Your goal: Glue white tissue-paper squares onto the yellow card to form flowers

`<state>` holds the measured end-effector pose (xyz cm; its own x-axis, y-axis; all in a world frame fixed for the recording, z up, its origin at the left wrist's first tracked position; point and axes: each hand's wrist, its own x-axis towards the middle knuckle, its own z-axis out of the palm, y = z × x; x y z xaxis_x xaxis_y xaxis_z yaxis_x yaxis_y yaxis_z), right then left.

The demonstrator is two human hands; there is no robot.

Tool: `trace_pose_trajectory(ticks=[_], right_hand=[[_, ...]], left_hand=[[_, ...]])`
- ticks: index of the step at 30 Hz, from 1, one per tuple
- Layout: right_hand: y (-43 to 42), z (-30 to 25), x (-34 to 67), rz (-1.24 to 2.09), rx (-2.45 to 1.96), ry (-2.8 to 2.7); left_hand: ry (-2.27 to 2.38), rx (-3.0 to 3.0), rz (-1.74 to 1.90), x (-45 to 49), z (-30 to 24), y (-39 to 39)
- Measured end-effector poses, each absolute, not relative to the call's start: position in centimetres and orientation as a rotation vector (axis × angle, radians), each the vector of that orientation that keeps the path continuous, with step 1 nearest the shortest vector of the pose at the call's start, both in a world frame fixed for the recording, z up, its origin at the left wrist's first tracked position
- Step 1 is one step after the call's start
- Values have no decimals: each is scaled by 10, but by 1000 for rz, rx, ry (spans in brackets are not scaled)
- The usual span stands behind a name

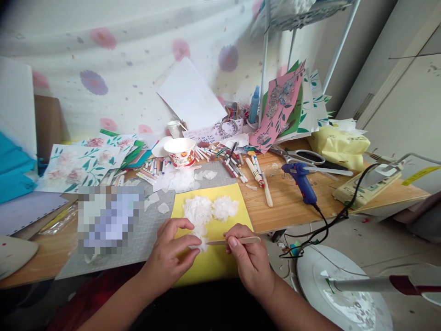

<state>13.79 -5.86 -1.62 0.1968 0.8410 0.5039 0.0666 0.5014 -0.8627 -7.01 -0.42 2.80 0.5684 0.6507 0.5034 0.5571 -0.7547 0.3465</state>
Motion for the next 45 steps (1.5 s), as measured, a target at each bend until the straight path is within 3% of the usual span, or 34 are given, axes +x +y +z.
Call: trace_pose_trajectory(ticks=[11, 36, 45], right_hand=[[-57, -14, 136, 686, -845, -1101], [-46, 1, 130, 462, -1107, -1378], [-50, -4, 133, 659, -950, -1065]], left_hand=[[1027, 2621, 932, -73, 25, -5], [1040, 2621, 890, -72, 32, -5], [1088, 2610, 936, -92, 36, -1]])
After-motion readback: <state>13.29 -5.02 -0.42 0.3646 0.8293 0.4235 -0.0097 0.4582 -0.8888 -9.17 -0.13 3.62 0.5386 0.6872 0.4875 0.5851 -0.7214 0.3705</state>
